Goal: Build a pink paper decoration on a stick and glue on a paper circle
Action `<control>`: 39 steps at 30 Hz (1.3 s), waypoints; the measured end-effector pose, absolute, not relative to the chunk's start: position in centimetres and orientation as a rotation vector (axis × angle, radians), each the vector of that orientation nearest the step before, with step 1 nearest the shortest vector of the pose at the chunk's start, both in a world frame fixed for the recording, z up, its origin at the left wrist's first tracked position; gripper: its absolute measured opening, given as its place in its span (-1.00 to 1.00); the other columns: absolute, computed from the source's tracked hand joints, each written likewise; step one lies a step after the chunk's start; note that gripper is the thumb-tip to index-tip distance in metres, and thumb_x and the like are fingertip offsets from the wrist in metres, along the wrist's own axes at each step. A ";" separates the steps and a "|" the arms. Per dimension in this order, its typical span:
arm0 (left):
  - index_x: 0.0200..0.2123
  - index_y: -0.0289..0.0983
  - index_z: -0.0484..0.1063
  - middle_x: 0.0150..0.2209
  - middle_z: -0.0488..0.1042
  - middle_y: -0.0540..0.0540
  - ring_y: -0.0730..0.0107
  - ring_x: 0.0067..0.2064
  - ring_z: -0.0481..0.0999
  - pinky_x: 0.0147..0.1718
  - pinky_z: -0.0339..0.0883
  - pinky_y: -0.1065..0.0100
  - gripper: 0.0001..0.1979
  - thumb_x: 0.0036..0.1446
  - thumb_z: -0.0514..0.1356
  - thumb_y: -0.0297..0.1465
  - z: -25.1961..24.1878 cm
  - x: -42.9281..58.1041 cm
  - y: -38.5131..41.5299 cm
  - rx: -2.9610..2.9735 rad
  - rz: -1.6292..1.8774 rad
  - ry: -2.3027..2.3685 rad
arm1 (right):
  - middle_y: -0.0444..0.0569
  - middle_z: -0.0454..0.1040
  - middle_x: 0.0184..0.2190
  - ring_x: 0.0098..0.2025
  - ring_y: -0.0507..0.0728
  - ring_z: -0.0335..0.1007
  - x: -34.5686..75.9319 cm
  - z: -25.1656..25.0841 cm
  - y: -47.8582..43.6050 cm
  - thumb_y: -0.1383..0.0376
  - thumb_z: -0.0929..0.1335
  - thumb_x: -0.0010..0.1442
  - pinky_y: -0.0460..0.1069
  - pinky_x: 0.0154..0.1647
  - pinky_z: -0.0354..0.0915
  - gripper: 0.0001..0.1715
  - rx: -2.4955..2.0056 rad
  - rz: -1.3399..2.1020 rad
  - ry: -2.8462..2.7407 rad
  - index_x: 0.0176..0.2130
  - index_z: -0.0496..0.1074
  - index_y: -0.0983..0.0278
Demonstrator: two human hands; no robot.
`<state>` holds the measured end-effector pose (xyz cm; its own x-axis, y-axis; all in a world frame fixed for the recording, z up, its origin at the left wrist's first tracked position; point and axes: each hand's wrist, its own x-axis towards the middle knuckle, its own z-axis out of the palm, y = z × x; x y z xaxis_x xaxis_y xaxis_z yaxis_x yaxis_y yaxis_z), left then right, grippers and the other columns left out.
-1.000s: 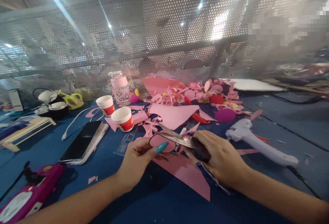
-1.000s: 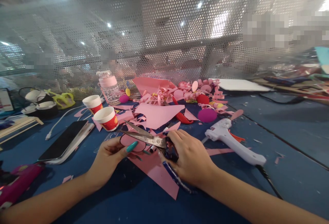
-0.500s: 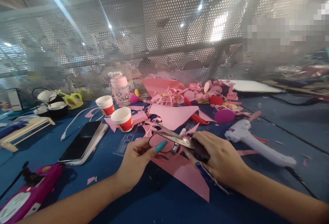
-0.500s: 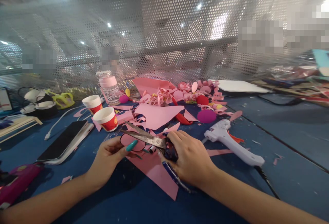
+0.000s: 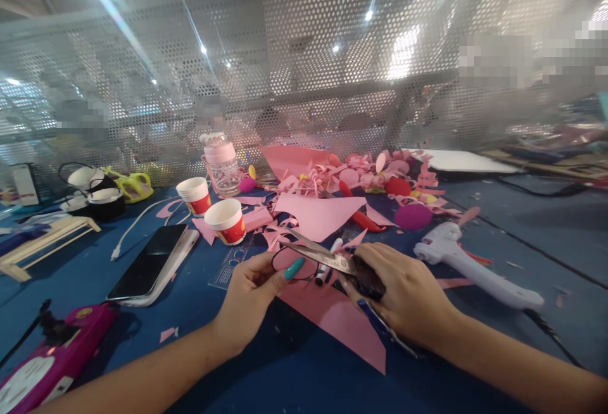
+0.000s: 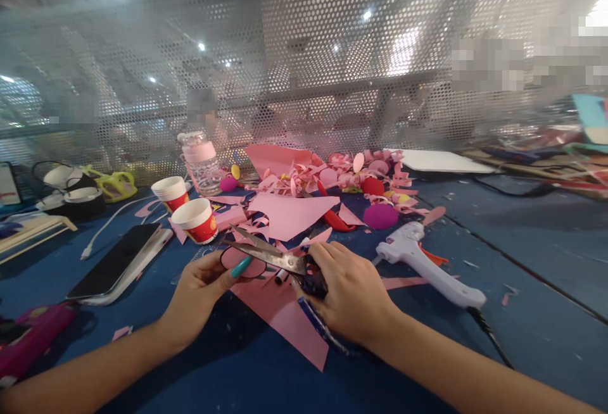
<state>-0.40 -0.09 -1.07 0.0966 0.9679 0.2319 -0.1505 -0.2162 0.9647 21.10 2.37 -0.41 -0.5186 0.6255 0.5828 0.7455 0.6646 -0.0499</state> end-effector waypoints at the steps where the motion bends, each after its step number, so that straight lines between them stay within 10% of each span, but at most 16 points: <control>1: -0.24 -0.24 0.52 -0.30 0.59 -0.04 0.39 -0.28 0.55 -0.23 0.42 0.40 -0.80 -0.01 0.26 -0.41 -1.1 -0.4 -0.1 1.320 1.346 0.906 | -0.01 0.39 -0.50 -0.49 0.10 0.27 21.1 -0.4 2.3 0.20 0.24 0.10 -0.04 -0.51 0.19 -0.83 -1.056 -0.275 -2.310 -0.39 0.26 0.27; 39: -0.20 -0.18 0.51 -0.29 0.58 0.02 0.49 -0.24 0.52 -0.21 0.36 0.50 -0.79 0.03 0.23 -0.37 -1.3 -0.5 0.0 1.351 1.370 0.939 | -0.02 0.37 -0.51 -0.48 0.11 0.27 21.2 -0.4 2.4 0.23 0.26 0.08 -0.04 -0.49 0.18 -0.85 -1.067 -0.222 -2.330 -0.39 0.27 0.29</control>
